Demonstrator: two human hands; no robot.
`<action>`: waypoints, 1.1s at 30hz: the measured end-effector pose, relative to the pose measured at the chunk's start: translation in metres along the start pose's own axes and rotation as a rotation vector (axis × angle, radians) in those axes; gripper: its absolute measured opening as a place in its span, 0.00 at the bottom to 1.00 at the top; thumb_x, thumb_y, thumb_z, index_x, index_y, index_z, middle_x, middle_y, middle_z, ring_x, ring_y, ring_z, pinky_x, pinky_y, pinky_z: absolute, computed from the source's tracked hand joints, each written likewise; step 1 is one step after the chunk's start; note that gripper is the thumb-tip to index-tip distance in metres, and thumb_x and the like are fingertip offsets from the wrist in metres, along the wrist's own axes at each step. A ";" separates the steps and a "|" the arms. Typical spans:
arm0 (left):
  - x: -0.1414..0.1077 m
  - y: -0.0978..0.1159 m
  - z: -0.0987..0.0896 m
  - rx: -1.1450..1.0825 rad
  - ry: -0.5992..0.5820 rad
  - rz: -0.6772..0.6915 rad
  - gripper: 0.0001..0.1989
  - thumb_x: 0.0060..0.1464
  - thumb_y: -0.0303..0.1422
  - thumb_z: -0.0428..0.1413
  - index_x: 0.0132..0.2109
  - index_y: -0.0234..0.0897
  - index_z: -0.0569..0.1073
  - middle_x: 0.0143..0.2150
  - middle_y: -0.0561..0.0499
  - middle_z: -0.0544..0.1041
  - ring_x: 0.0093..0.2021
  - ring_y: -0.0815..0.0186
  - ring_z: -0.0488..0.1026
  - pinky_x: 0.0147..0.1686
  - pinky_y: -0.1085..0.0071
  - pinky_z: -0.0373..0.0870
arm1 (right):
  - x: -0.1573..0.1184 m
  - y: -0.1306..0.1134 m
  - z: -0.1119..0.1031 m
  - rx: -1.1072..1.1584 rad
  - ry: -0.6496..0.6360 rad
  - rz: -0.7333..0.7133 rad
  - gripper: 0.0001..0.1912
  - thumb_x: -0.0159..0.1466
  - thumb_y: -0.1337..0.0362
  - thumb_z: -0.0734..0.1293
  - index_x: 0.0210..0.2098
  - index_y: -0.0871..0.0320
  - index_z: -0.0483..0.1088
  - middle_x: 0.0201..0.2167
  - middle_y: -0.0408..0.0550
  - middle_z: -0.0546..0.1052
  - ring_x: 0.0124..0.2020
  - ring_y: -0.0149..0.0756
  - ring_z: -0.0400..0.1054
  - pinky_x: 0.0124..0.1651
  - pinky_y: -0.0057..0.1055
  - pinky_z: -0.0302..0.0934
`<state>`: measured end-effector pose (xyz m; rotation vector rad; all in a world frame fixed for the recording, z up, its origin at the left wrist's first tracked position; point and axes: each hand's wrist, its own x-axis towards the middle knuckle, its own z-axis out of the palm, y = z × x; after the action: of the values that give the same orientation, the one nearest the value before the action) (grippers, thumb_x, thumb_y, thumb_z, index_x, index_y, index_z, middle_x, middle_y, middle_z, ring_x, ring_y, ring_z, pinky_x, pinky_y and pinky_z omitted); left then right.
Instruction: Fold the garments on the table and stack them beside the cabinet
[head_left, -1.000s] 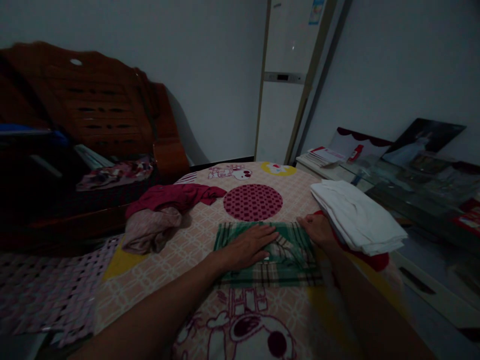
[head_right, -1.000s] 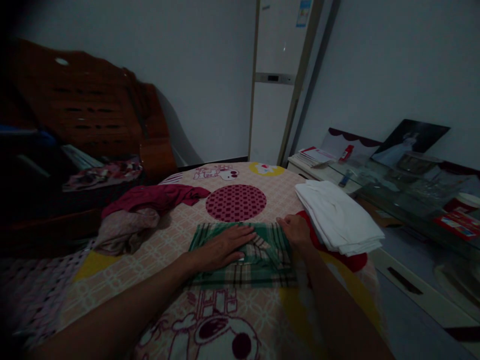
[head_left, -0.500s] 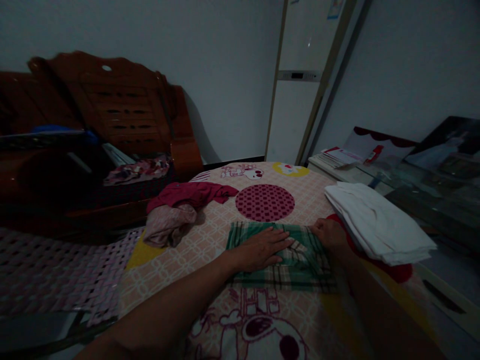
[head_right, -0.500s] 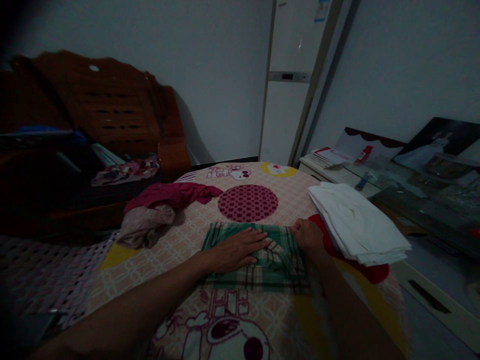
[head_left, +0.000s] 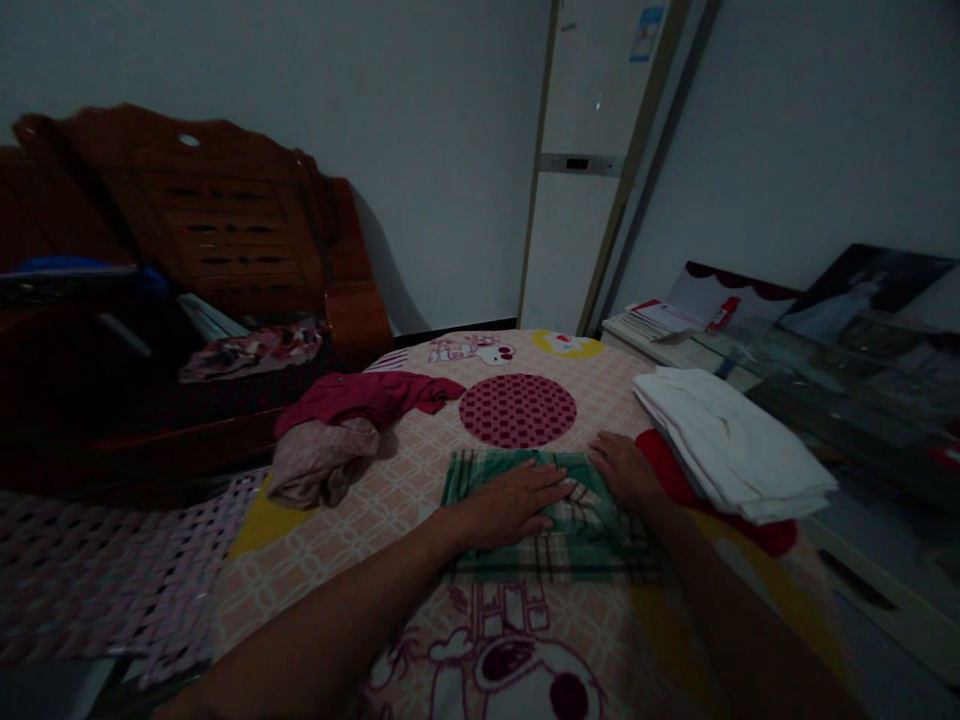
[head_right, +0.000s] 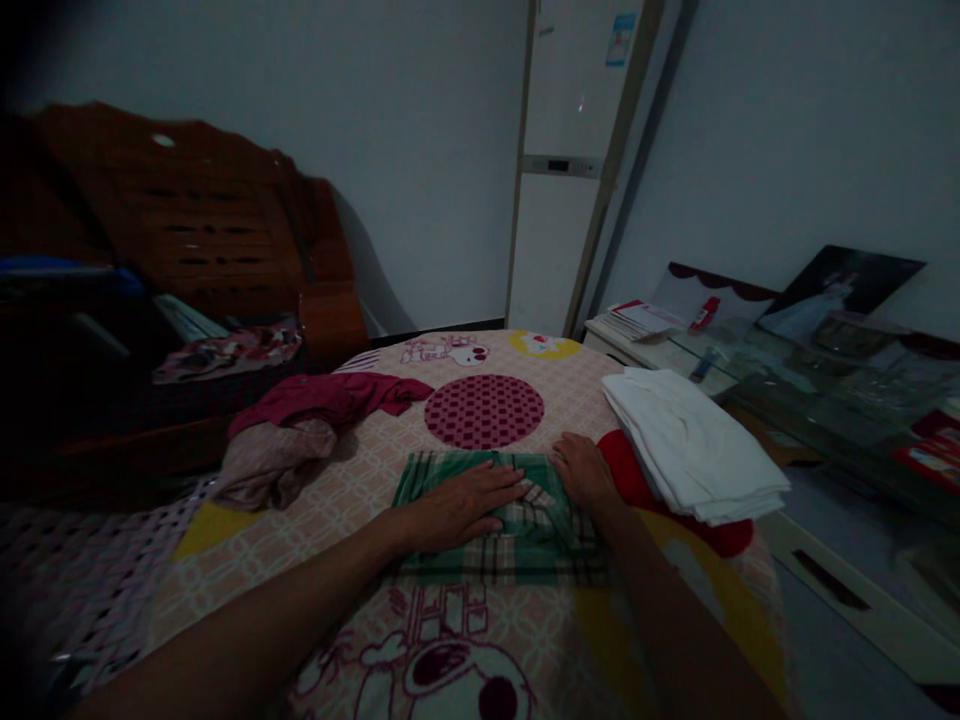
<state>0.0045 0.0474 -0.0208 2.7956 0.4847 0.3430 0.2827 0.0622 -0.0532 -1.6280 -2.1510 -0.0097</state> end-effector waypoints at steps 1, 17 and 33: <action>0.000 -0.001 0.001 0.003 0.006 0.007 0.29 0.66 0.40 0.46 0.71 0.38 0.53 0.71 0.40 0.56 0.71 0.56 0.51 0.69 0.53 0.46 | 0.000 0.002 -0.001 0.041 0.000 -0.010 0.13 0.66 0.63 0.62 0.43 0.60 0.75 0.52 0.60 0.75 0.55 0.47 0.67 0.60 0.45 0.57; -0.003 -0.015 0.009 0.055 0.056 0.048 0.29 0.66 0.38 0.47 0.71 0.44 0.52 0.71 0.44 0.57 0.70 0.58 0.54 0.69 0.51 0.47 | 0.007 -0.016 -0.034 0.265 -0.083 0.116 0.04 0.59 0.65 0.68 0.33 0.59 0.72 0.32 0.47 0.78 0.35 0.35 0.70 0.42 0.31 0.62; -0.053 -0.076 -0.061 -0.208 0.285 -0.616 0.17 0.55 0.41 0.55 0.46 0.36 0.78 0.45 0.46 0.81 0.44 0.59 0.77 0.45 0.66 0.71 | 0.006 -0.013 -0.043 0.509 -0.021 0.312 0.11 0.49 0.57 0.69 0.22 0.58 0.68 0.22 0.40 0.70 0.26 0.33 0.63 0.28 0.27 0.55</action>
<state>-0.0832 0.1112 0.0023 2.2573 1.2488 0.6040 0.2837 0.0522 -0.0090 -1.6230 -1.6991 0.5997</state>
